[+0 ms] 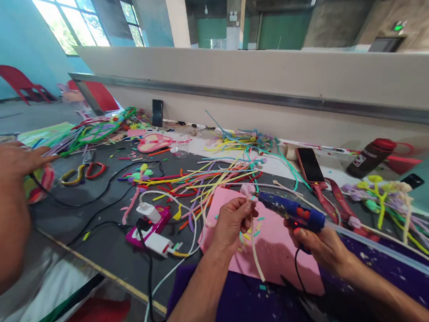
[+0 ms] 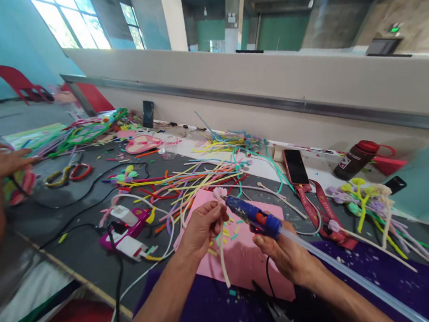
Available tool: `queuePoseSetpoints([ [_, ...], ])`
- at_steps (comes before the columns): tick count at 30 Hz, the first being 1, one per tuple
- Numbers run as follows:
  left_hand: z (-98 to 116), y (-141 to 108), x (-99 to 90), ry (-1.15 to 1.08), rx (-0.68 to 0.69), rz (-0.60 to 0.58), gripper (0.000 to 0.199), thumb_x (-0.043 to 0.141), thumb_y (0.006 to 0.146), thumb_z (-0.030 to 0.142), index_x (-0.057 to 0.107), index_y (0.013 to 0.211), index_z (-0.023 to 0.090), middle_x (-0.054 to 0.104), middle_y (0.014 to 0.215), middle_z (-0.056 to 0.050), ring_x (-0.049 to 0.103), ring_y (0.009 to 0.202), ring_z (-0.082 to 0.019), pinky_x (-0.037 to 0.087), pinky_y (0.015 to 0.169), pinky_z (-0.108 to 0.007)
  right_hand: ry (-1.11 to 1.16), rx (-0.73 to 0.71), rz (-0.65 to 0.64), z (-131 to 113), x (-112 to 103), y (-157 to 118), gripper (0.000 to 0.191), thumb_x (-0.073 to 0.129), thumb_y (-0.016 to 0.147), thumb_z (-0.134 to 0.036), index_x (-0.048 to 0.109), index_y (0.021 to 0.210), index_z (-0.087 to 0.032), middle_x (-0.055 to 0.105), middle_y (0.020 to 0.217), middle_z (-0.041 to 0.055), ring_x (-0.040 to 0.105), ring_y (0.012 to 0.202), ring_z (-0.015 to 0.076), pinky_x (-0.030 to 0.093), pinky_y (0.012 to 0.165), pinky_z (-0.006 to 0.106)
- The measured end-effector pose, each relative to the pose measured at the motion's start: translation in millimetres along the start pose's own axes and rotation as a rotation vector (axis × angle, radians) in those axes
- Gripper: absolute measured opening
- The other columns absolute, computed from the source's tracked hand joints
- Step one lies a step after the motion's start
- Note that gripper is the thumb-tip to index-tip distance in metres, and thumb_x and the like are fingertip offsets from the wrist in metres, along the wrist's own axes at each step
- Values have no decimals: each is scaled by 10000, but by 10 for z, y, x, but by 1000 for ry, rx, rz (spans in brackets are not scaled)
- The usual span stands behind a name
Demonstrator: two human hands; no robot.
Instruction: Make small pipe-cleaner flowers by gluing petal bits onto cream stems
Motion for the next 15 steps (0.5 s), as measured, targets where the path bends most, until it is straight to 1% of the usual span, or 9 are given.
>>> queuePoseSetpoints([
  [3,8,4,5,7,9,-4,259,673,707,349,570,620,129,592,543,18,385,343,-6,191,345,-166,-36,-1,-15,-17,9,7,457,424,828,-573,596,901,-156,420,560,-15,373,464,111,317,397,219],
  [7,13,14,-1,8,30,-10,245,666,713,340,576,628,129,588,539,18,388,346,-7,197,346,-163,-85,-23,-59,-19,21,8,427,384,859,-544,580,850,-165,403,556,-22,351,466,104,291,400,214],
  [10,12,15,-11,1,21,-5,239,677,697,340,573,638,132,604,562,12,389,347,-7,196,346,-162,-81,-42,-51,-55,19,24,426,377,859,-547,567,823,-168,391,545,-27,334,458,100,279,393,213],
  [15,20,0,-10,8,-8,-18,242,684,679,349,574,646,135,603,571,13,384,339,-10,203,342,-164,-80,-59,-36,-158,21,63,391,401,853,-530,567,850,-175,378,522,-34,342,453,107,293,392,217],
])
Point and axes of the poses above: each hand's wrist, its own y-axis towards the middle knuckle, its own x-axis out of the palm, z = x × y, the point moved 3 cm from there along y, towards the middle knuckle
